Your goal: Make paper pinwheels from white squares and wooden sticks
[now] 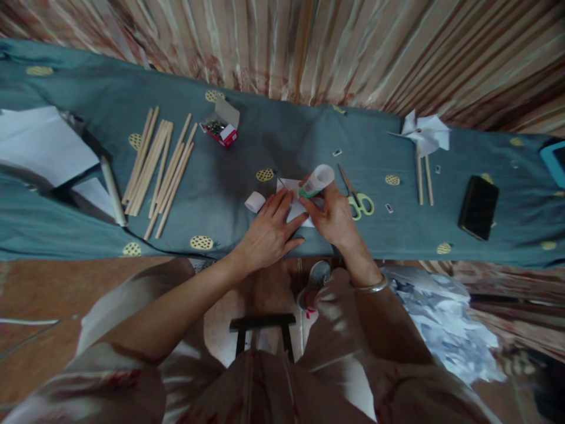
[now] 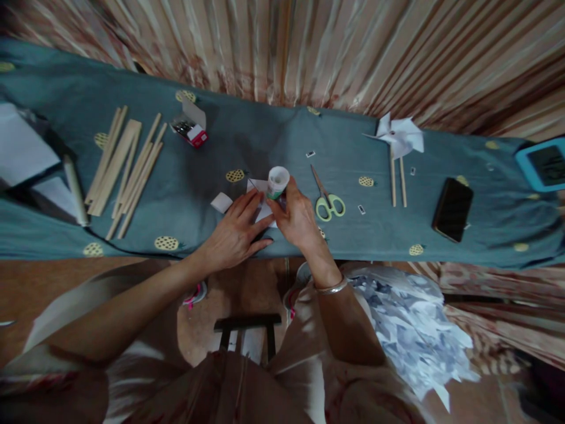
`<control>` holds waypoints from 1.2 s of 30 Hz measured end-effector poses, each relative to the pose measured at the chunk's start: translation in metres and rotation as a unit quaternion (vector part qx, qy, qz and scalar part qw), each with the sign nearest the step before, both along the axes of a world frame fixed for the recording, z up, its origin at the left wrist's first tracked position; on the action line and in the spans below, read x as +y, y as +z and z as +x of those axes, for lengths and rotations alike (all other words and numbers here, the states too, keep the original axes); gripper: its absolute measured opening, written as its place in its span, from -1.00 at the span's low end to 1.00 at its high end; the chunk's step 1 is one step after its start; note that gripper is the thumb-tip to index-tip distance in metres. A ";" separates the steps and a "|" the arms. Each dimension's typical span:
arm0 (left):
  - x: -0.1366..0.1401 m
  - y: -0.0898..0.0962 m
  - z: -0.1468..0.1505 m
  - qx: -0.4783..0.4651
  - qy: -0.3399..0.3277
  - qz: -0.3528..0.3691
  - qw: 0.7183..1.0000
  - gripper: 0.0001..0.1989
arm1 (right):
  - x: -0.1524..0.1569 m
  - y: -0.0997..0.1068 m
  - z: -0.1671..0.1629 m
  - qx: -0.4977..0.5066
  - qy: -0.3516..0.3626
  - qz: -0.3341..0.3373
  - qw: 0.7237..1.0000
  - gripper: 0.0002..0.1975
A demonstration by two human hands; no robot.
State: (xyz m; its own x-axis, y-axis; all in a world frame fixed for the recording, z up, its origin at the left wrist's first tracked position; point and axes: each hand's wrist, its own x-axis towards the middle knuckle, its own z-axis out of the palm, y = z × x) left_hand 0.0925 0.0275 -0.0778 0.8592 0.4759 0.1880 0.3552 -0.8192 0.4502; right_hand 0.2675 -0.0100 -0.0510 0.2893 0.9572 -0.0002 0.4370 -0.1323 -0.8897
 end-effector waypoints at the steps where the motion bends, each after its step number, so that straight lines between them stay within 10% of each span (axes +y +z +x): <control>1: 0.000 0.000 0.000 0.000 0.000 -0.001 1.000 -0.47 | 0.000 0.000 0.000 0.001 -0.003 -0.003 1.000 -0.63; 36: 0.000 0.000 -0.001 0.014 0.002 0.007 1.000 -0.45 | -0.013 -0.001 0.006 -0.137 0.029 -0.018 0.990 -0.57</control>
State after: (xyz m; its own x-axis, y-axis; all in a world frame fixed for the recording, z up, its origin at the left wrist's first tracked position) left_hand 0.0919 0.0277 -0.0774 0.8619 0.4774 0.1709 0.3713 -0.8237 0.4285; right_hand 0.2731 -0.0228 -0.0522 0.2277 0.9731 0.0359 0.6686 -0.1295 -0.7323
